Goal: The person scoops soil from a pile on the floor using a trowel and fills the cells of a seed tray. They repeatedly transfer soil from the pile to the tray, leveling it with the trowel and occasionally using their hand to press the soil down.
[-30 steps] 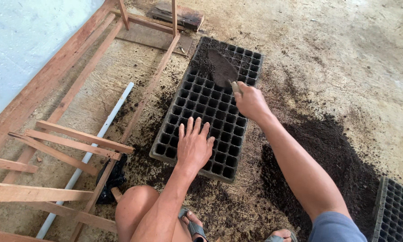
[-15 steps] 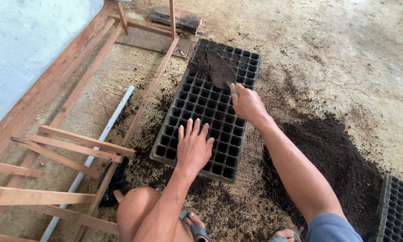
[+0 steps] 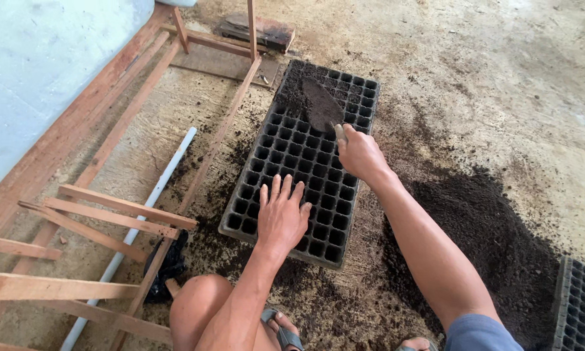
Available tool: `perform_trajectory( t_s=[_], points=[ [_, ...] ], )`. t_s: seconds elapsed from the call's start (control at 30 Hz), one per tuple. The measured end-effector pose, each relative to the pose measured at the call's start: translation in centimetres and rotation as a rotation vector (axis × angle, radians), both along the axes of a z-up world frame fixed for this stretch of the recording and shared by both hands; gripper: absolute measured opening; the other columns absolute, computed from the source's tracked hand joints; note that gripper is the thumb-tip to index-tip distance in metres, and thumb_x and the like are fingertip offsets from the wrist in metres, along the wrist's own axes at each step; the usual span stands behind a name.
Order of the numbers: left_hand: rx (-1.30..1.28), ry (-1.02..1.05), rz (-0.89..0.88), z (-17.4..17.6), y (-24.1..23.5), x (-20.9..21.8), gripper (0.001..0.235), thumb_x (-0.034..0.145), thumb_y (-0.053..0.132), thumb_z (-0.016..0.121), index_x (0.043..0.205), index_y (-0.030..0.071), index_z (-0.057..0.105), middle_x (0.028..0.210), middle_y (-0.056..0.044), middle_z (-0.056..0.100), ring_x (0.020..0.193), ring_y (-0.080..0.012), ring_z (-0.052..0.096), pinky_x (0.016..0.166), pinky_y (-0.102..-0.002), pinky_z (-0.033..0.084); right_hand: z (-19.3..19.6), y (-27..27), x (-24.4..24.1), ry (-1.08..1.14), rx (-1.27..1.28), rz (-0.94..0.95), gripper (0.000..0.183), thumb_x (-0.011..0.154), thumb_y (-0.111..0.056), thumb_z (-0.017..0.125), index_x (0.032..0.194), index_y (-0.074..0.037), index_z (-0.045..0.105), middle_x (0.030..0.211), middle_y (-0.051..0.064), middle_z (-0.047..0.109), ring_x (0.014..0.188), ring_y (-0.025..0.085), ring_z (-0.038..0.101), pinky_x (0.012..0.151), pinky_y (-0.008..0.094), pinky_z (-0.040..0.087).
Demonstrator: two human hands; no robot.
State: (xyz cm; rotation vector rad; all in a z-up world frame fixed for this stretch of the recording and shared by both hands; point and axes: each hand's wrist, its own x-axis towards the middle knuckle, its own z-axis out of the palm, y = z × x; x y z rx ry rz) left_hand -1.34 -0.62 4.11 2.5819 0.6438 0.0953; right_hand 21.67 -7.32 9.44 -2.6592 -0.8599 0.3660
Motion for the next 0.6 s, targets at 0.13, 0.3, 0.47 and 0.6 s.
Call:
perform_trajectory(
  t_s=[0.13,0.3,0.47,0.6],
  points=[
    [-0.026,-0.021,-0.004,0.9,0.0,-0.2,0.055,0.113,0.038,0.048,0.161,0.011,0.049,0.172,-0.021,0.035,0.165,-0.0419,0.02,0.133,-0.066,0.011,-0.2,0.2,0.5,-0.007,-0.013,-0.004,0.059,0.107,-0.041,0.047,0.163,-0.022,0.05,0.14,0.025,0.069,0.13,0.05,0.065,0.11,0.064,0.054],
    [0.028,0.028,-0.001,-0.2,0.1,0.0,0.06,0.109,0.043,0.053,0.162,0.014,0.047,0.174,-0.018,0.034,0.166,-0.0398,0.02,0.134,-0.065,0.011,0.0,0.2,0.1,0.0,-0.032,0.008,0.058,0.107,-0.044,0.045,0.162,-0.024,0.048,0.137,0.024,0.07,0.129,0.05,0.066,0.11,0.063,0.054],
    [-0.016,-0.029,-0.012,0.9,-0.1,-0.4,0.053,0.114,0.038,0.046,0.16,0.011,0.049,0.172,-0.02,0.035,0.164,-0.0409,0.022,0.133,-0.065,0.013,0.2,0.1,-0.2,0.013,-0.045,-0.009,0.058,0.107,-0.045,0.044,0.161,-0.026,0.049,0.136,0.023,0.07,0.129,0.048,0.066,0.11,0.062,0.055],
    [0.077,-0.056,0.014,0.1,0.1,-0.1,0.059,0.105,0.042,0.059,0.157,0.014,0.053,0.171,-0.018,0.04,0.163,-0.0395,0.026,0.132,-0.064,0.017,-0.1,0.2,0.0,0.005,-0.022,-0.008,0.057,0.107,-0.042,0.044,0.161,-0.021,0.05,0.136,0.026,0.07,0.128,0.051,0.066,0.109,0.063,0.055]
  ],
)
